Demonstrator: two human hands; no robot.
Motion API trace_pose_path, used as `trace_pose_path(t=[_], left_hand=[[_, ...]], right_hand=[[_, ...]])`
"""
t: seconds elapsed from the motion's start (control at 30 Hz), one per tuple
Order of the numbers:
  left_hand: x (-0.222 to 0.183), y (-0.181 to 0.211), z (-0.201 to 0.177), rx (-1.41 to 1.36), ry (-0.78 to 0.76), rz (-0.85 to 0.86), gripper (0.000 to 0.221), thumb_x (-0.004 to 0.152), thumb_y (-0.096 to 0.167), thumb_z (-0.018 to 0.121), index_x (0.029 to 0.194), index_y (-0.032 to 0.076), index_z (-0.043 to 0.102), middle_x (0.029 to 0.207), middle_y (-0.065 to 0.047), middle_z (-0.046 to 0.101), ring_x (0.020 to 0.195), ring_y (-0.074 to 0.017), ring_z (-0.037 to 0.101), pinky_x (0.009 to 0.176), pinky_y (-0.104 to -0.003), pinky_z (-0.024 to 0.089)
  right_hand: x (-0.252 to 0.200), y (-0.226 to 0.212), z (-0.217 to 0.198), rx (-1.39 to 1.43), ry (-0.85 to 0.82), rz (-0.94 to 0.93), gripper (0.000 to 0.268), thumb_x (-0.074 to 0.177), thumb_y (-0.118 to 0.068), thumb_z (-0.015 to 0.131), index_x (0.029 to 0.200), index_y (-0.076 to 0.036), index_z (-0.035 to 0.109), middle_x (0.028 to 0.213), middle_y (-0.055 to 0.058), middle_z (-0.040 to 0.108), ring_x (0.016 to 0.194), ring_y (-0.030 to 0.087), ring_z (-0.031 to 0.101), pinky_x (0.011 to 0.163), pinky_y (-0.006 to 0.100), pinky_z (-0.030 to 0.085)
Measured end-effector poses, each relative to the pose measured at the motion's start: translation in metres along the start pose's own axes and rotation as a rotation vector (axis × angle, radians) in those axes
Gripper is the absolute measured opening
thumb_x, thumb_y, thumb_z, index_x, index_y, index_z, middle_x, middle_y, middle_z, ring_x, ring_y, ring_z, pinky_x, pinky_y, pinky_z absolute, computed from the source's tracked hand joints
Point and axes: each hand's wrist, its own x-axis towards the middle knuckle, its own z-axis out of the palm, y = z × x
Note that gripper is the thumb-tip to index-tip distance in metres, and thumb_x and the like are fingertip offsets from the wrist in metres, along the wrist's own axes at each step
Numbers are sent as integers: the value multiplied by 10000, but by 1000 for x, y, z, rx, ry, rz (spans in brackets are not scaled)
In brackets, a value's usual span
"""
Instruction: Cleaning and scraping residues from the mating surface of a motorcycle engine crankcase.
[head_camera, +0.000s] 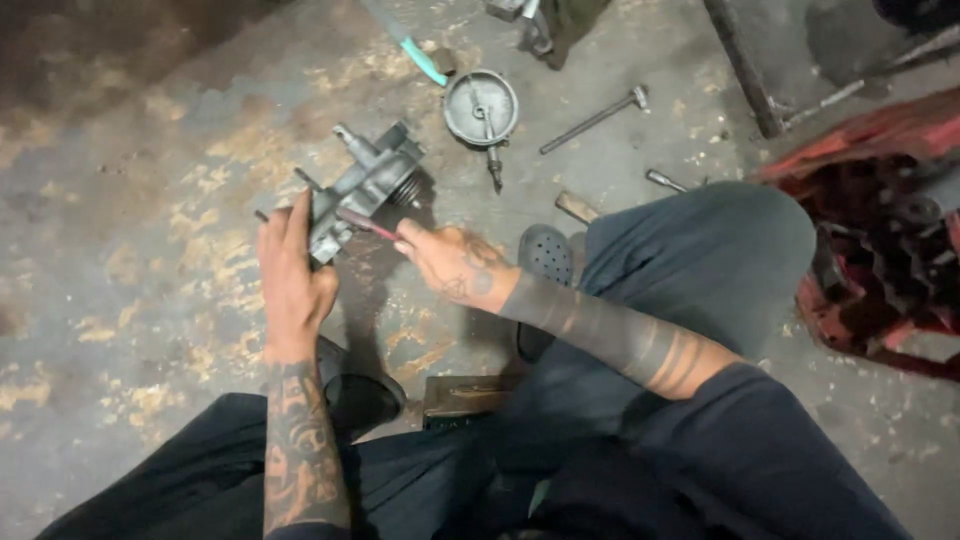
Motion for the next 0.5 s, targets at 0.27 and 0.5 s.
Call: trace_pose_path(t=[0.27, 0.5], left_hand=[[-4, -6, 7, 26, 69, -79, 882, 592, -18, 526, 1473, -45, 565, 1124, -249, 597, 971, -465, 536, 905, -512, 408], [-10, -22, 17, 6, 107, -26, 907, 733, 412, 548, 1508, -57, 489, 1155, -308, 566, 1075, -484, 532, 1007, -555, 385]], right_hand=[[-24, 6, -21, -317, -47, -938, 235, 1070, -360, 424, 1155, -169, 532, 903, 153, 760, 841, 396, 753, 678, 520, 604], [-4, -6, -45, -377, 31, -1105, 329, 1082, -319, 489, 1213, -66, 653, 964, 185, 765, 907, 359, 748, 646, 470, 608]])
